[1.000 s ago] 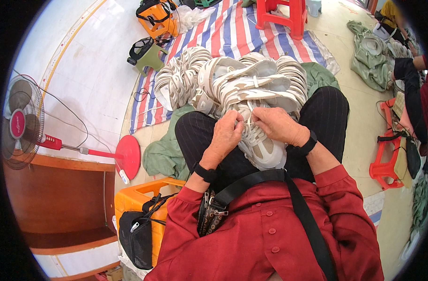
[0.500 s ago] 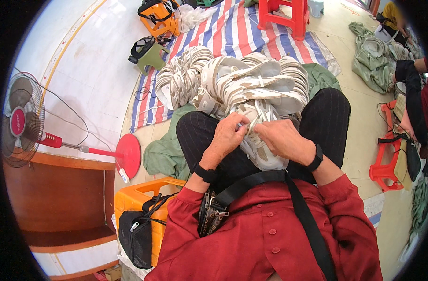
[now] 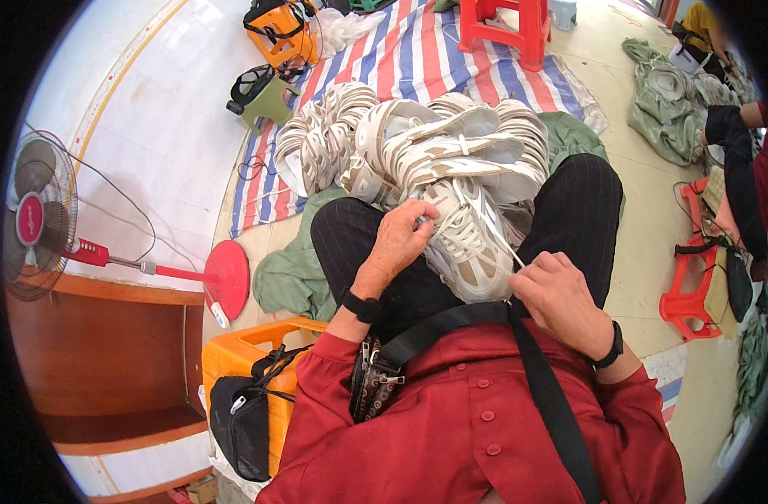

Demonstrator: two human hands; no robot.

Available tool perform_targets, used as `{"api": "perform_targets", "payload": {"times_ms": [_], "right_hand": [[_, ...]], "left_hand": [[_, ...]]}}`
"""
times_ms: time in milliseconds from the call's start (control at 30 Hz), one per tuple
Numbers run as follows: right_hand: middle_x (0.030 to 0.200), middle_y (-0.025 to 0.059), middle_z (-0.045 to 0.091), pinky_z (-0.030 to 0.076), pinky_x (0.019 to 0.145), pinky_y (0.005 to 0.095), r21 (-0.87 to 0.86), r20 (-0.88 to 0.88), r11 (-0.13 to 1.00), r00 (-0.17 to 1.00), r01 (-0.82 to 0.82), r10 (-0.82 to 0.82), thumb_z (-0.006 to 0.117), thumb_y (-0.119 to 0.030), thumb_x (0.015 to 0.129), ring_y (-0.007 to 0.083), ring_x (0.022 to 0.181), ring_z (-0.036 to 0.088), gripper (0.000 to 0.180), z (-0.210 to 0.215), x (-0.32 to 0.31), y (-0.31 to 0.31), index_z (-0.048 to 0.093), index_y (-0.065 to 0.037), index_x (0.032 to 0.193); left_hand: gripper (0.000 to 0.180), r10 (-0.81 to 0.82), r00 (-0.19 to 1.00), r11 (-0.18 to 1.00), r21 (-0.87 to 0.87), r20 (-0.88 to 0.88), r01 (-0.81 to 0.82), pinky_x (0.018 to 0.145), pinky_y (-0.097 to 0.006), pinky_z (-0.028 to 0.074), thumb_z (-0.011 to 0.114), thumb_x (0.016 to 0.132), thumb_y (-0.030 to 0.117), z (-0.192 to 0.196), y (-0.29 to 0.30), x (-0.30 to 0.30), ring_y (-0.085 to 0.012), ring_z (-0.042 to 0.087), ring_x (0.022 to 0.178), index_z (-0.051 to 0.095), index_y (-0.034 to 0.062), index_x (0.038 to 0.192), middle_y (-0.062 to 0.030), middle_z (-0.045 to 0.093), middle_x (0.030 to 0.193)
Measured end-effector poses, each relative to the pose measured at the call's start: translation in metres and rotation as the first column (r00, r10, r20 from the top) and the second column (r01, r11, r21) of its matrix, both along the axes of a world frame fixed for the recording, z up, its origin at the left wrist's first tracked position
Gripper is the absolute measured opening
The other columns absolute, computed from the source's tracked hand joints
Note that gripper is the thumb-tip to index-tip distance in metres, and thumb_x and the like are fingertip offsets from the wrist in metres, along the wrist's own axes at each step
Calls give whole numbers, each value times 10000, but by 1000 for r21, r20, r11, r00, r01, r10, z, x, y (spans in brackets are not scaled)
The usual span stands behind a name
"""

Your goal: Lacing a pair of white sneakers while sitting in a workshop area.

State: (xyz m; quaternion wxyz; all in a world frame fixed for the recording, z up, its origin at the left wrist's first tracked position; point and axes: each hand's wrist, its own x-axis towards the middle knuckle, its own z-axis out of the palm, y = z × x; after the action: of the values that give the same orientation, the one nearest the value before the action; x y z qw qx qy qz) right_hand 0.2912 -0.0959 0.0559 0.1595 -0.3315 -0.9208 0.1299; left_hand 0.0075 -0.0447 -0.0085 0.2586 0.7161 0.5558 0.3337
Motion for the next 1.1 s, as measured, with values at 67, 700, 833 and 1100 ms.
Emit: {"api": "perform_targets", "payload": {"times_ms": [67, 700, 833, 1100], "right_hand": [[784, 50, 565, 413, 762, 380, 55, -96, 997, 993, -60, 65, 631, -68, 694, 247, 823, 534, 237, 7, 3, -2, 585, -86, 926], [685, 98, 558, 459, 529, 387, -213, -476, 939, 868, -270, 142, 616, -8, 769, 297, 610, 585, 202, 13, -18, -14, 589, -70, 960], [701, 111, 566, 466, 522, 391, -300, -423, 919, 899, -258, 114, 601, 3, 777, 307, 613, 596, 206, 23, -20, -15, 588, -64, 970], [712, 118, 589, 494, 569, 348, -528, -485, 798, 874, -290, -3, 532, 49, 802, 275, 623, 615, 243, 39, -16, -11, 598, -41, 1018]], "left_hand": [[136, 4, 1000, 1000, -29, 5, -4, 646, -267, 451, 600, 792, 46, 1, 1, 0, -163, 535, 653, 636, 29, 922, -73, 591, 817], [134, -46, 995, 994, -91, 93, 54, 588, -251, 444, 639, 831, 136, -1, -4, 1, -99, 521, 620, 635, 7, 867, 7, 564, 690], [116, 6, 966, 936, -341, 260, 86, 546, -232, 444, 616, 860, 129, 2, -1, -5, -75, 522, 580, 616, 13, 866, 19, 544, 675], [112, -15, 964, 944, -314, 267, 102, 515, -258, 446, 600, 846, 125, 2, 6, -4, -94, 539, 533, 599, 14, 837, -11, 553, 651]]}}
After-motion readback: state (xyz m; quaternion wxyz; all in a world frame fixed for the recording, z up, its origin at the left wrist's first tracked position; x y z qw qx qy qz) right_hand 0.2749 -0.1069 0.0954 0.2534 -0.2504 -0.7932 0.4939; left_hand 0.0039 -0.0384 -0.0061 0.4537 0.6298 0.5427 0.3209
